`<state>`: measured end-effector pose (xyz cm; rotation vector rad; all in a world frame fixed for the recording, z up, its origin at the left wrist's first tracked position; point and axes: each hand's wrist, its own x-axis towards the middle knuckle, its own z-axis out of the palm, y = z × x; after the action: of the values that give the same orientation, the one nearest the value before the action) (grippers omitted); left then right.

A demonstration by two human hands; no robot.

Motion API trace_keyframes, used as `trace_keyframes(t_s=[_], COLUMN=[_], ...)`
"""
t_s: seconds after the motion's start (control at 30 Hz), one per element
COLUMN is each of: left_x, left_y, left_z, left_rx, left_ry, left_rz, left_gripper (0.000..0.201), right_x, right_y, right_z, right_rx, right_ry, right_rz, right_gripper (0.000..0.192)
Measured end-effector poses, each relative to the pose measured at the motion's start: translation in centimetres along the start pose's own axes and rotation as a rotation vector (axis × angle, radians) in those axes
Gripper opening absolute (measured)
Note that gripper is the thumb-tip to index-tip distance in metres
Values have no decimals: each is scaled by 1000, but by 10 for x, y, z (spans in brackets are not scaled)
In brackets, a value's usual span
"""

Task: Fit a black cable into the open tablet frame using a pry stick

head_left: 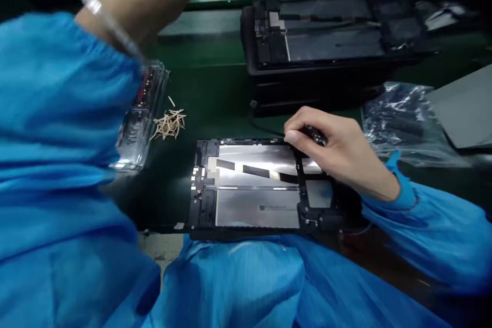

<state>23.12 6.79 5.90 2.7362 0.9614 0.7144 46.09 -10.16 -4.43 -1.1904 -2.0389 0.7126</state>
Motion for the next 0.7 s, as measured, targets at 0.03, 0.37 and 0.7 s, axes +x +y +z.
trace_keyframes(t_s=[0.03,0.37,0.7], left_x=[-18,-140,-156], left_y=[4,37,30], left_z=[1,60,98], left_rx=[-6,-155,-271], left_ry=[-7,-119,-336], left_rz=[5,126,175], left_gripper=[38,28,30], right_x=[-1,-6,6], right_y=[1,17,14], right_z=[-3,-23,-22], right_rx=[-12,-199,-326], right_ry=[-39,-395,-485], right_rz=[-4,149,218], right_gripper=[18,18,23])
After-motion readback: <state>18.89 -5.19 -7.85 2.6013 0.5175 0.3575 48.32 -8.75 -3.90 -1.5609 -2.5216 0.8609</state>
